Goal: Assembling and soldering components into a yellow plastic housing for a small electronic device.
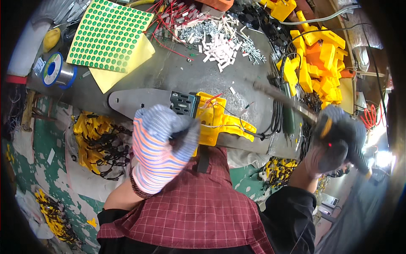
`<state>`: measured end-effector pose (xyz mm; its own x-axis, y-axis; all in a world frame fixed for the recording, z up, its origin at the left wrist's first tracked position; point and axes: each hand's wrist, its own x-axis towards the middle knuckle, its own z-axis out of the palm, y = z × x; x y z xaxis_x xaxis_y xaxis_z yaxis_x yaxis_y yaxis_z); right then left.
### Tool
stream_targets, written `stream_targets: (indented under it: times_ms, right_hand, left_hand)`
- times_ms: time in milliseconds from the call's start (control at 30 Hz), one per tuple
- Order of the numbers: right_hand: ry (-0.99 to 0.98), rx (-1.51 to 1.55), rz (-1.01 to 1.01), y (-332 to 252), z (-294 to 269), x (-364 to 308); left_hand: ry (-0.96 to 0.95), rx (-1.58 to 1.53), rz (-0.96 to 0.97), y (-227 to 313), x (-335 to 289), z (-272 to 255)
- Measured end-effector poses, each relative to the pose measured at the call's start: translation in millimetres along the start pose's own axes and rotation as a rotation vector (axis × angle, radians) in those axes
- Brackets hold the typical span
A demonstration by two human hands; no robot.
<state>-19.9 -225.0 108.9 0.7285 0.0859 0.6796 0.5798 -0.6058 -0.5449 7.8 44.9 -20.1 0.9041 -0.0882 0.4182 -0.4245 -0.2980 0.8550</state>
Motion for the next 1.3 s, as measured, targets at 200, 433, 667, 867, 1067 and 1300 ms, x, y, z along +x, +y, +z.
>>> stream_targets:
  times_ms: [200, 433, 667, 867, 1067, 1300]
  right_hand:
    - [0.186, -0.265, 0.156, -31.4, 18.6, -20.3]
    - [0.033, -0.275, 0.322, -32.0, 9.5, -21.0]
    - [-0.151, -0.423, 0.140, -22.6, 1.8, -12.3]
    - [-0.150, -0.334, 0.153, -25.2, 12.6, -6.6]
    - [-0.038, -0.265, 0.165, -26.1, 13.1, -10.1]
    - [0.015, -0.292, 0.173, -25.3, 9.3, -15.2]
  left_hand:
    - [0.083, 0.133, 0.207, -2.1, -0.9, 16.3]
    - [0.034, 0.171, 0.169, -4.7, 0.4, 18.0]
    - [0.022, 0.180, 0.199, -9.1, 0.1, 21.5]
    - [0.000, 0.192, 0.203, -8.0, 0.3, 23.3]
    - [0.101, 0.146, 0.247, -6.8, 6.6, 30.9]
    - [0.089, 0.162, 0.261, -4.6, 9.0, 31.6]
